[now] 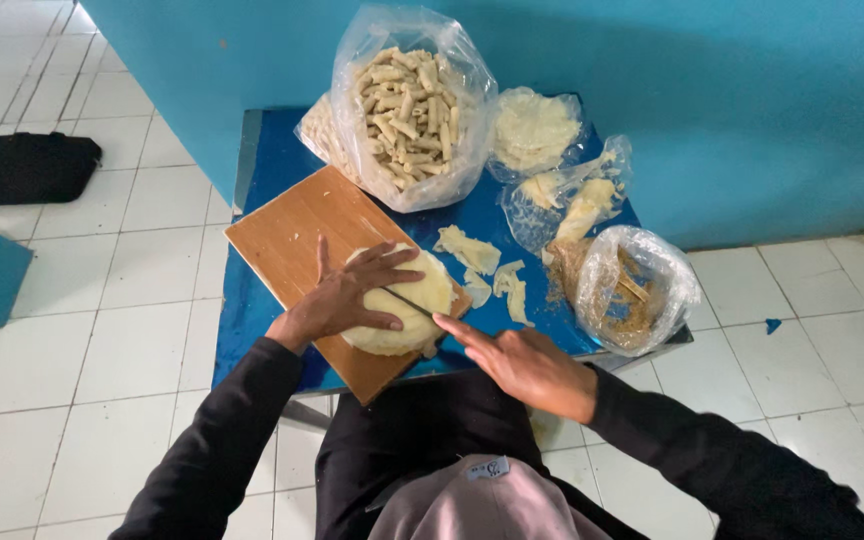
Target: The person sits at a small table and separates thin round dough wrappers, peeling them apart by hand and stacking them. They use a knife on a cutting board to trim excess dough from the edges of a wrapper, then continue stacking the finished wrappers into a pile.
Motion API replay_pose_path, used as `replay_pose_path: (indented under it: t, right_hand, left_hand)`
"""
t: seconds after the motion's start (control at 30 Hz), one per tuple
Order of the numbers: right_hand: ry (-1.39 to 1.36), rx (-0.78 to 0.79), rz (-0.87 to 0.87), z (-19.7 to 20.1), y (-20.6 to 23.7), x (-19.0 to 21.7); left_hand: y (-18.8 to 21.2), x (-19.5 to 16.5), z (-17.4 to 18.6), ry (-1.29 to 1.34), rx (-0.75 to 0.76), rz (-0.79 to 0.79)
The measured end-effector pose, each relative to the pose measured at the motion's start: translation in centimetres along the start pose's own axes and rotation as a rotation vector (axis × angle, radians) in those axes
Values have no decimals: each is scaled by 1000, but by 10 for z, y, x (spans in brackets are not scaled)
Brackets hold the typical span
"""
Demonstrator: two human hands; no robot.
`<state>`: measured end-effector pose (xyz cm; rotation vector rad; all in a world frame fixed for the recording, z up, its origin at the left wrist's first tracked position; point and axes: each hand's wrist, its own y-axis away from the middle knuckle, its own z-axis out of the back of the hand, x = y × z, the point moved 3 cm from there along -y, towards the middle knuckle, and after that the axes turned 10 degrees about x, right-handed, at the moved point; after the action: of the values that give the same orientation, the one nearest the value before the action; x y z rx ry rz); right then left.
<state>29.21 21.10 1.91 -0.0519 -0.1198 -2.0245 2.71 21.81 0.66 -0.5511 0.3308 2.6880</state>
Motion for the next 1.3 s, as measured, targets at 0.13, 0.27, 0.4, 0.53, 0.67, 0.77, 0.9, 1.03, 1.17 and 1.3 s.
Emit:
replay_pose_path:
  t: [0.13, 0.27, 0.4, 0.53, 0.67, 0.77, 0.9, 1.03, 1.17, 1.3]
  right_hand:
    - [-182, 98, -81, -8, 11, -4]
    - [-43, -60, -1, -8, 1, 6]
    - [-24, -17, -5, -11, -11, 4]
    - [-211, 109, -114, -20, 3, -7]
    - [-215, 79, -124, -25, 19, -9]
    - [-183, 68, -98, -26, 9, -9]
    - [-328, 81, -66, -24, -15, -8]
    - [-247, 45, -104, -23, -9, -7]
    - [-253, 67, -113, -27, 27, -5]
    - [-245, 24, -112, -29, 34, -5]
  left_hand:
    - [-1, 3, -2, 88, 44, 34]
    - [-2, 4, -5, 30, 31, -11]
    - [-4, 5, -4, 37, 33, -5]
    - [-3, 5, -4, 40, 33, 11]
    - [-4, 6, -5, 52, 38, 11]
    - [-5, 6, -5, 19, 29, -5]
    - [-5, 4, -4, 54, 20, -30]
    - [-5, 5, -3, 98, 28, -3]
    - [-4, 8, -4, 96, 38, -5]
    - [-5, 7, -5, 39, 29, -34]
